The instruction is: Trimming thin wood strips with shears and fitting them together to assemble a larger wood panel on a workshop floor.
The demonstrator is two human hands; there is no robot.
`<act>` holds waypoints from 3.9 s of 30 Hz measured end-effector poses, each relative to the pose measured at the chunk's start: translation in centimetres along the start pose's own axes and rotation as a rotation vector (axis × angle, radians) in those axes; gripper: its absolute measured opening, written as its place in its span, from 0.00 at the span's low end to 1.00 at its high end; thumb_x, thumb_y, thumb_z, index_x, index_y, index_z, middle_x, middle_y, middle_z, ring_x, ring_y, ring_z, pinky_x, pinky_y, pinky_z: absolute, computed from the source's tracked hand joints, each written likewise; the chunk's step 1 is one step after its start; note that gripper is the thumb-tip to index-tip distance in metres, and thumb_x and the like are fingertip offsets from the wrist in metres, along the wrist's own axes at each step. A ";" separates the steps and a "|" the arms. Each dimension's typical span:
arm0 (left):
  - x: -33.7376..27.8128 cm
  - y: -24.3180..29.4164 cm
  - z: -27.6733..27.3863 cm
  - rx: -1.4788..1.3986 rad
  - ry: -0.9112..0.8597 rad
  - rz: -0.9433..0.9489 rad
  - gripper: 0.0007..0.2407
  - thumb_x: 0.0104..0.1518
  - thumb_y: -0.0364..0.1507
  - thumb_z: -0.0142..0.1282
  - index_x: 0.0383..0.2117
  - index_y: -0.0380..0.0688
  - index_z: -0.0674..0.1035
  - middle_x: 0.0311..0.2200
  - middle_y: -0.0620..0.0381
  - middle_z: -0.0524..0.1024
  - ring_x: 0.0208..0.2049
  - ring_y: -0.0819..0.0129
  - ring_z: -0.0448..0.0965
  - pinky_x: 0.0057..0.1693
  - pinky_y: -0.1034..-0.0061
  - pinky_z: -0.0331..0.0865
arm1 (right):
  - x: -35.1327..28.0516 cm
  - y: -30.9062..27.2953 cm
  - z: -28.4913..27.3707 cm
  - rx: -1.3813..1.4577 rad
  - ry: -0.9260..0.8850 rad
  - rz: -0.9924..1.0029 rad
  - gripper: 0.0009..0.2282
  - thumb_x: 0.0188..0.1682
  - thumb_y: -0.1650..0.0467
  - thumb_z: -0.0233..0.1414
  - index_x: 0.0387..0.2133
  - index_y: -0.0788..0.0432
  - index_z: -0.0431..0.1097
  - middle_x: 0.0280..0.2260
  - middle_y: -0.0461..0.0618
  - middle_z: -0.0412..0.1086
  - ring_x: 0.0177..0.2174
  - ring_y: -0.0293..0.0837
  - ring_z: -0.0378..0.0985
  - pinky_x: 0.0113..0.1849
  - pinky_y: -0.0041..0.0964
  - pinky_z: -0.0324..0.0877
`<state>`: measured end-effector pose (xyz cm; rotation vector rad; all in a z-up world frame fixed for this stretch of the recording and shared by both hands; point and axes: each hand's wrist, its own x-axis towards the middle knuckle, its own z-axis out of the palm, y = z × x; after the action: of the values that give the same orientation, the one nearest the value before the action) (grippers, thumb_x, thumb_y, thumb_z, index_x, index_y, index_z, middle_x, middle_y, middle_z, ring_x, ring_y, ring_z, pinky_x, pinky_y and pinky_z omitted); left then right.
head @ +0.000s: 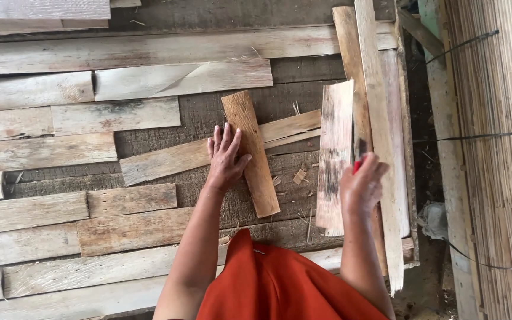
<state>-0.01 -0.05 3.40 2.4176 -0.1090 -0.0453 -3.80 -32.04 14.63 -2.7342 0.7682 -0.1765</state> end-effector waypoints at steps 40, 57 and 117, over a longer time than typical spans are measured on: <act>0.2 1.5 -1.6 0.070 -0.106 -0.022 0.34 0.52 0.52 0.59 0.69 0.66 0.63 0.75 0.62 0.43 0.75 0.48 0.32 0.73 0.45 0.32 | -8.4 -7.9 8.5 0.431 -0.579 -0.257 0.28 0.45 0.62 0.61 0.56 0.58 0.59 0.45 0.63 0.65 0.41 0.65 0.78 0.38 0.56 0.78; 1.0 4.0 -3.4 0.192 -0.294 -0.073 0.34 0.52 0.53 0.54 0.69 0.78 0.56 0.75 0.63 0.39 0.73 0.40 0.26 0.71 0.39 0.31 | -1.7 -12.9 10.2 -0.050 -0.640 -0.300 0.10 0.58 0.61 0.39 0.46 0.50 0.57 0.28 0.60 0.75 0.31 0.64 0.82 0.32 0.55 0.77; 2.3 6.8 -3.2 0.184 -0.373 -0.294 0.36 0.51 0.49 0.54 0.70 0.82 0.52 0.75 0.57 0.30 0.71 0.37 0.18 0.65 0.27 0.21 | -6.8 -9.7 9.4 -0.144 -0.674 -0.525 0.13 0.58 0.69 0.36 0.53 0.63 0.55 0.21 0.60 0.75 0.25 0.59 0.83 0.32 0.53 0.78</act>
<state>2.05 -3.24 10.32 2.5630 0.0771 -0.6460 -2.96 -18.27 8.50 -2.7772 -0.1250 0.6808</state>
